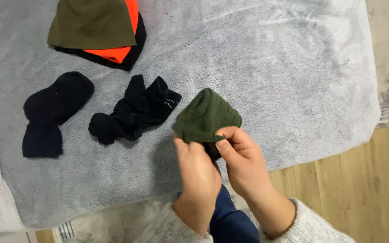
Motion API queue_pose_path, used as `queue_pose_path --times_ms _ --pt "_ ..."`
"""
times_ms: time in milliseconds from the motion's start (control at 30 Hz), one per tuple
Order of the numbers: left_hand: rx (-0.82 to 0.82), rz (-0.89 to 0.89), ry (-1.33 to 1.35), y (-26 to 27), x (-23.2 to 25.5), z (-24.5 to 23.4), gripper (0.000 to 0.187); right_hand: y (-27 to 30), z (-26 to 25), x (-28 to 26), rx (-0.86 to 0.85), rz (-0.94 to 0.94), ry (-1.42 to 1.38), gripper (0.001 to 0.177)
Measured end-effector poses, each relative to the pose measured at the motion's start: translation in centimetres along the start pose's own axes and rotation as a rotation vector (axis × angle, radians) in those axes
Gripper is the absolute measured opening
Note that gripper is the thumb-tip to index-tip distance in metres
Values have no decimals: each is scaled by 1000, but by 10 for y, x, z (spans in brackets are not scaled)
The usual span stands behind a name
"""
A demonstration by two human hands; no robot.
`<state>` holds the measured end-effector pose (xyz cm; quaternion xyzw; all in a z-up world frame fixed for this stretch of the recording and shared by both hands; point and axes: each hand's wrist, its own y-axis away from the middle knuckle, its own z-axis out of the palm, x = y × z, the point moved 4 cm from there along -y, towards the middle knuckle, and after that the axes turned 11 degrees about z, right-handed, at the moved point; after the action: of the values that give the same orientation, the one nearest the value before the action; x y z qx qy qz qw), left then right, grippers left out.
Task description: The person folds a pair of black socks and places them into a drawer. Then, the person folds a pair of green socks and places them into the same drawer.
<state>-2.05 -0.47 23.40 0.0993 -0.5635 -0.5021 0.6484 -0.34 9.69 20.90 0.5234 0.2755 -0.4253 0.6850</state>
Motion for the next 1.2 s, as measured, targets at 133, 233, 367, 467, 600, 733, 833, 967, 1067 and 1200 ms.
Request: queue_pose_path --times_ms 133,233,367,467,600,733,833,967,1067,1200 --pt "86 -26 -95 -32 -4 -24 45 -5 -13 16 -51 16 -248 11" --pt "188 -117 1 -31 -3 -28 61 -5 -27 25 -14 -10 -229 13" --pt "222 -256 113 -36 -9 -16 34 -10 -30 31 69 -86 -207 11" --pt "208 -222 75 -29 4 -9 31 -9 -21 14 156 -123 -205 11" --pt "124 -128 -117 -41 -2 -30 20 -14 -28 -4 290 -129 -151 13" --pt "71 -126 -197 -29 3 -26 19 -24 -28 -18 311 -125 -79 15" --pt "24 -161 -279 -33 -5 -37 18 -34 -30 -18 335 -129 -46 13" --pt "-43 -192 -389 -33 -4 -49 19 -40 -33 -11 287 -14 -46 19" --pt "-45 -216 -422 -32 -2 -54 25 -40 -28 -14 120 98 -10 24" --pt "-20 -217 -443 -37 2 -56 36 -40 -30 -14 -210 198 67 11"
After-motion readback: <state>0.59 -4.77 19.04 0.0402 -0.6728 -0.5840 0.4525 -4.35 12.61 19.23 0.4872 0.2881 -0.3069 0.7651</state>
